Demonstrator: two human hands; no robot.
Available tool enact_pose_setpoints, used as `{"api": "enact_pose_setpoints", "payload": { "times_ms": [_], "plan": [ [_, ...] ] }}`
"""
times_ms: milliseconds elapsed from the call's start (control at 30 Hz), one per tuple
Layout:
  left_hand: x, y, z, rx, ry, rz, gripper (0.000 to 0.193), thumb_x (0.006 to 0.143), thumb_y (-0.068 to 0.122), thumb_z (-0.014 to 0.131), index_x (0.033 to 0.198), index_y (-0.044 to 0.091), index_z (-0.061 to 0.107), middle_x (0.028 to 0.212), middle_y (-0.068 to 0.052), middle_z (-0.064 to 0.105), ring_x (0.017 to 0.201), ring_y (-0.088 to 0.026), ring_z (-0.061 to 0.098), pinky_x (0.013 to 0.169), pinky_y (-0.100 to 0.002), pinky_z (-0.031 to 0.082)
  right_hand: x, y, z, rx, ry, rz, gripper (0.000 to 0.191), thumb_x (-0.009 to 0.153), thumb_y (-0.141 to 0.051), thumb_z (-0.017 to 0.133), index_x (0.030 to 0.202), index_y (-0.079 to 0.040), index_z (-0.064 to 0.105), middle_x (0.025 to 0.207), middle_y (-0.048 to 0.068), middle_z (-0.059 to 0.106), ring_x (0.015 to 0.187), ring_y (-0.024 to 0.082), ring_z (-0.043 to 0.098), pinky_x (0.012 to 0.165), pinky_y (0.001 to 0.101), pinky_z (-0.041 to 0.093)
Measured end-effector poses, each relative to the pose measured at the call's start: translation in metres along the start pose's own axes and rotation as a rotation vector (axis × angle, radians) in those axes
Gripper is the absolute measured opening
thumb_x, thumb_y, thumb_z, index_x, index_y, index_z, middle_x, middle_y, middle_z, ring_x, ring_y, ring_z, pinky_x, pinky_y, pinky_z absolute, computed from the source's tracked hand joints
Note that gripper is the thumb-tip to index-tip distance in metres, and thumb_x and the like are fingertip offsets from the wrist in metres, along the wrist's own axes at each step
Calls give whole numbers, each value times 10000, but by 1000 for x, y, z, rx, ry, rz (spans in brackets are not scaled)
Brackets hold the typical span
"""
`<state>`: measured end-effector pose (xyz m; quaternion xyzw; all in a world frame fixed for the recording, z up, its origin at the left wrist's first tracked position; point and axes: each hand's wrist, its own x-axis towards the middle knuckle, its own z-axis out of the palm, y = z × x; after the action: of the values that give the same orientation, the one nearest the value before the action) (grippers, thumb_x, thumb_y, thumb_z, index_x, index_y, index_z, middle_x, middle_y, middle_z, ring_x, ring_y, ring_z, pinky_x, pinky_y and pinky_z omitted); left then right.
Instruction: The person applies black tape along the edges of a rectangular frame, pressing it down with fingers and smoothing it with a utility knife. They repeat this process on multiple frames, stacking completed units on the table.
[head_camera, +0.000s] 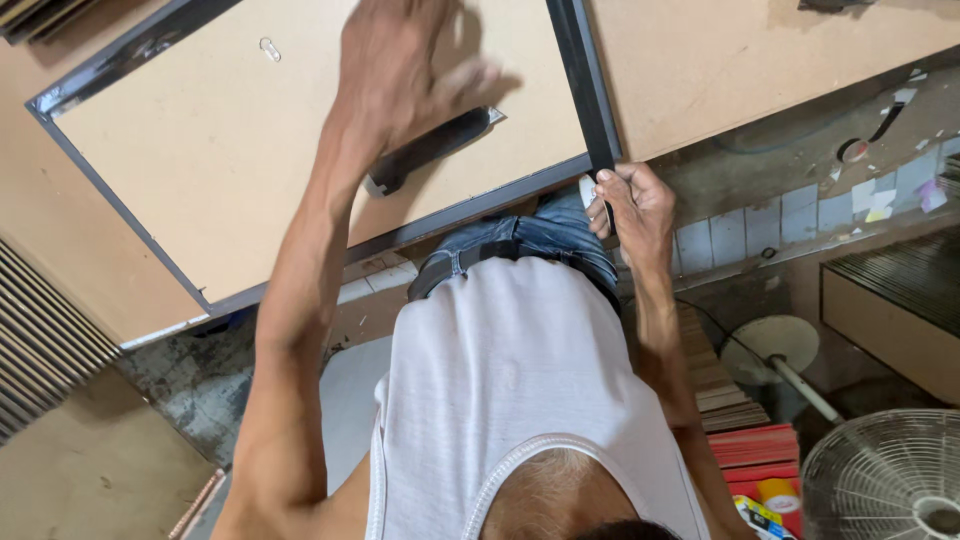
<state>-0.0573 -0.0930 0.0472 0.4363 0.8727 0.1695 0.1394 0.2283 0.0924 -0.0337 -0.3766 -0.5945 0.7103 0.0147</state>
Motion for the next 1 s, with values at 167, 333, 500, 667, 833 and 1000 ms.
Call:
{"api": "enact_pose_setpoints", "payload": {
  "times_ms": [167,333,500,667,833,1000],
  "plan": [
    [-99,10,35,-9,-16,-82,451,844,352,830,1100,21,663,1009,-135,650,873,-274,616,689,-422,519,0,7,8,113,33,51,189,1024,-154,680,939,11,647,676,94,651,484,113,574,406,236,422],
    [-106,32,57,-148,-42,116,223,937,132,708,1106,36,598,1058,-108,697,892,-289,663,689,-452,531,-7,15,12,148,49,11,168,1031,-135,683,943,4,646,699,71,643,512,102,575,410,236,415],
    [-84,65,74,-245,-113,219,380,999,120,678,1325,-16,540,990,-134,694,802,-291,711,603,-414,560,-12,19,16,79,92,-53,152,1034,-137,673,960,-4,664,664,59,648,491,91,592,400,221,437],
    [-73,89,94,-52,-126,316,658,968,79,682,1563,72,400,1019,-120,688,702,-242,717,537,-372,567,-10,21,14,138,54,-66,157,1031,-147,682,969,-3,680,670,52,653,506,84,597,408,208,441],
    [-73,107,86,86,-121,329,777,863,15,664,1581,54,368,1117,-135,654,778,-261,716,582,-370,583,-8,24,8,150,24,-50,168,1014,-168,702,976,-5,681,694,52,661,514,75,595,410,209,447],
    [-87,123,64,271,-187,256,776,886,-4,633,1611,93,370,1085,-129,620,803,-218,674,602,-348,583,-3,26,1,86,3,-57,200,1018,-199,686,970,-6,673,690,46,664,505,71,600,407,208,454]
  ]
}}
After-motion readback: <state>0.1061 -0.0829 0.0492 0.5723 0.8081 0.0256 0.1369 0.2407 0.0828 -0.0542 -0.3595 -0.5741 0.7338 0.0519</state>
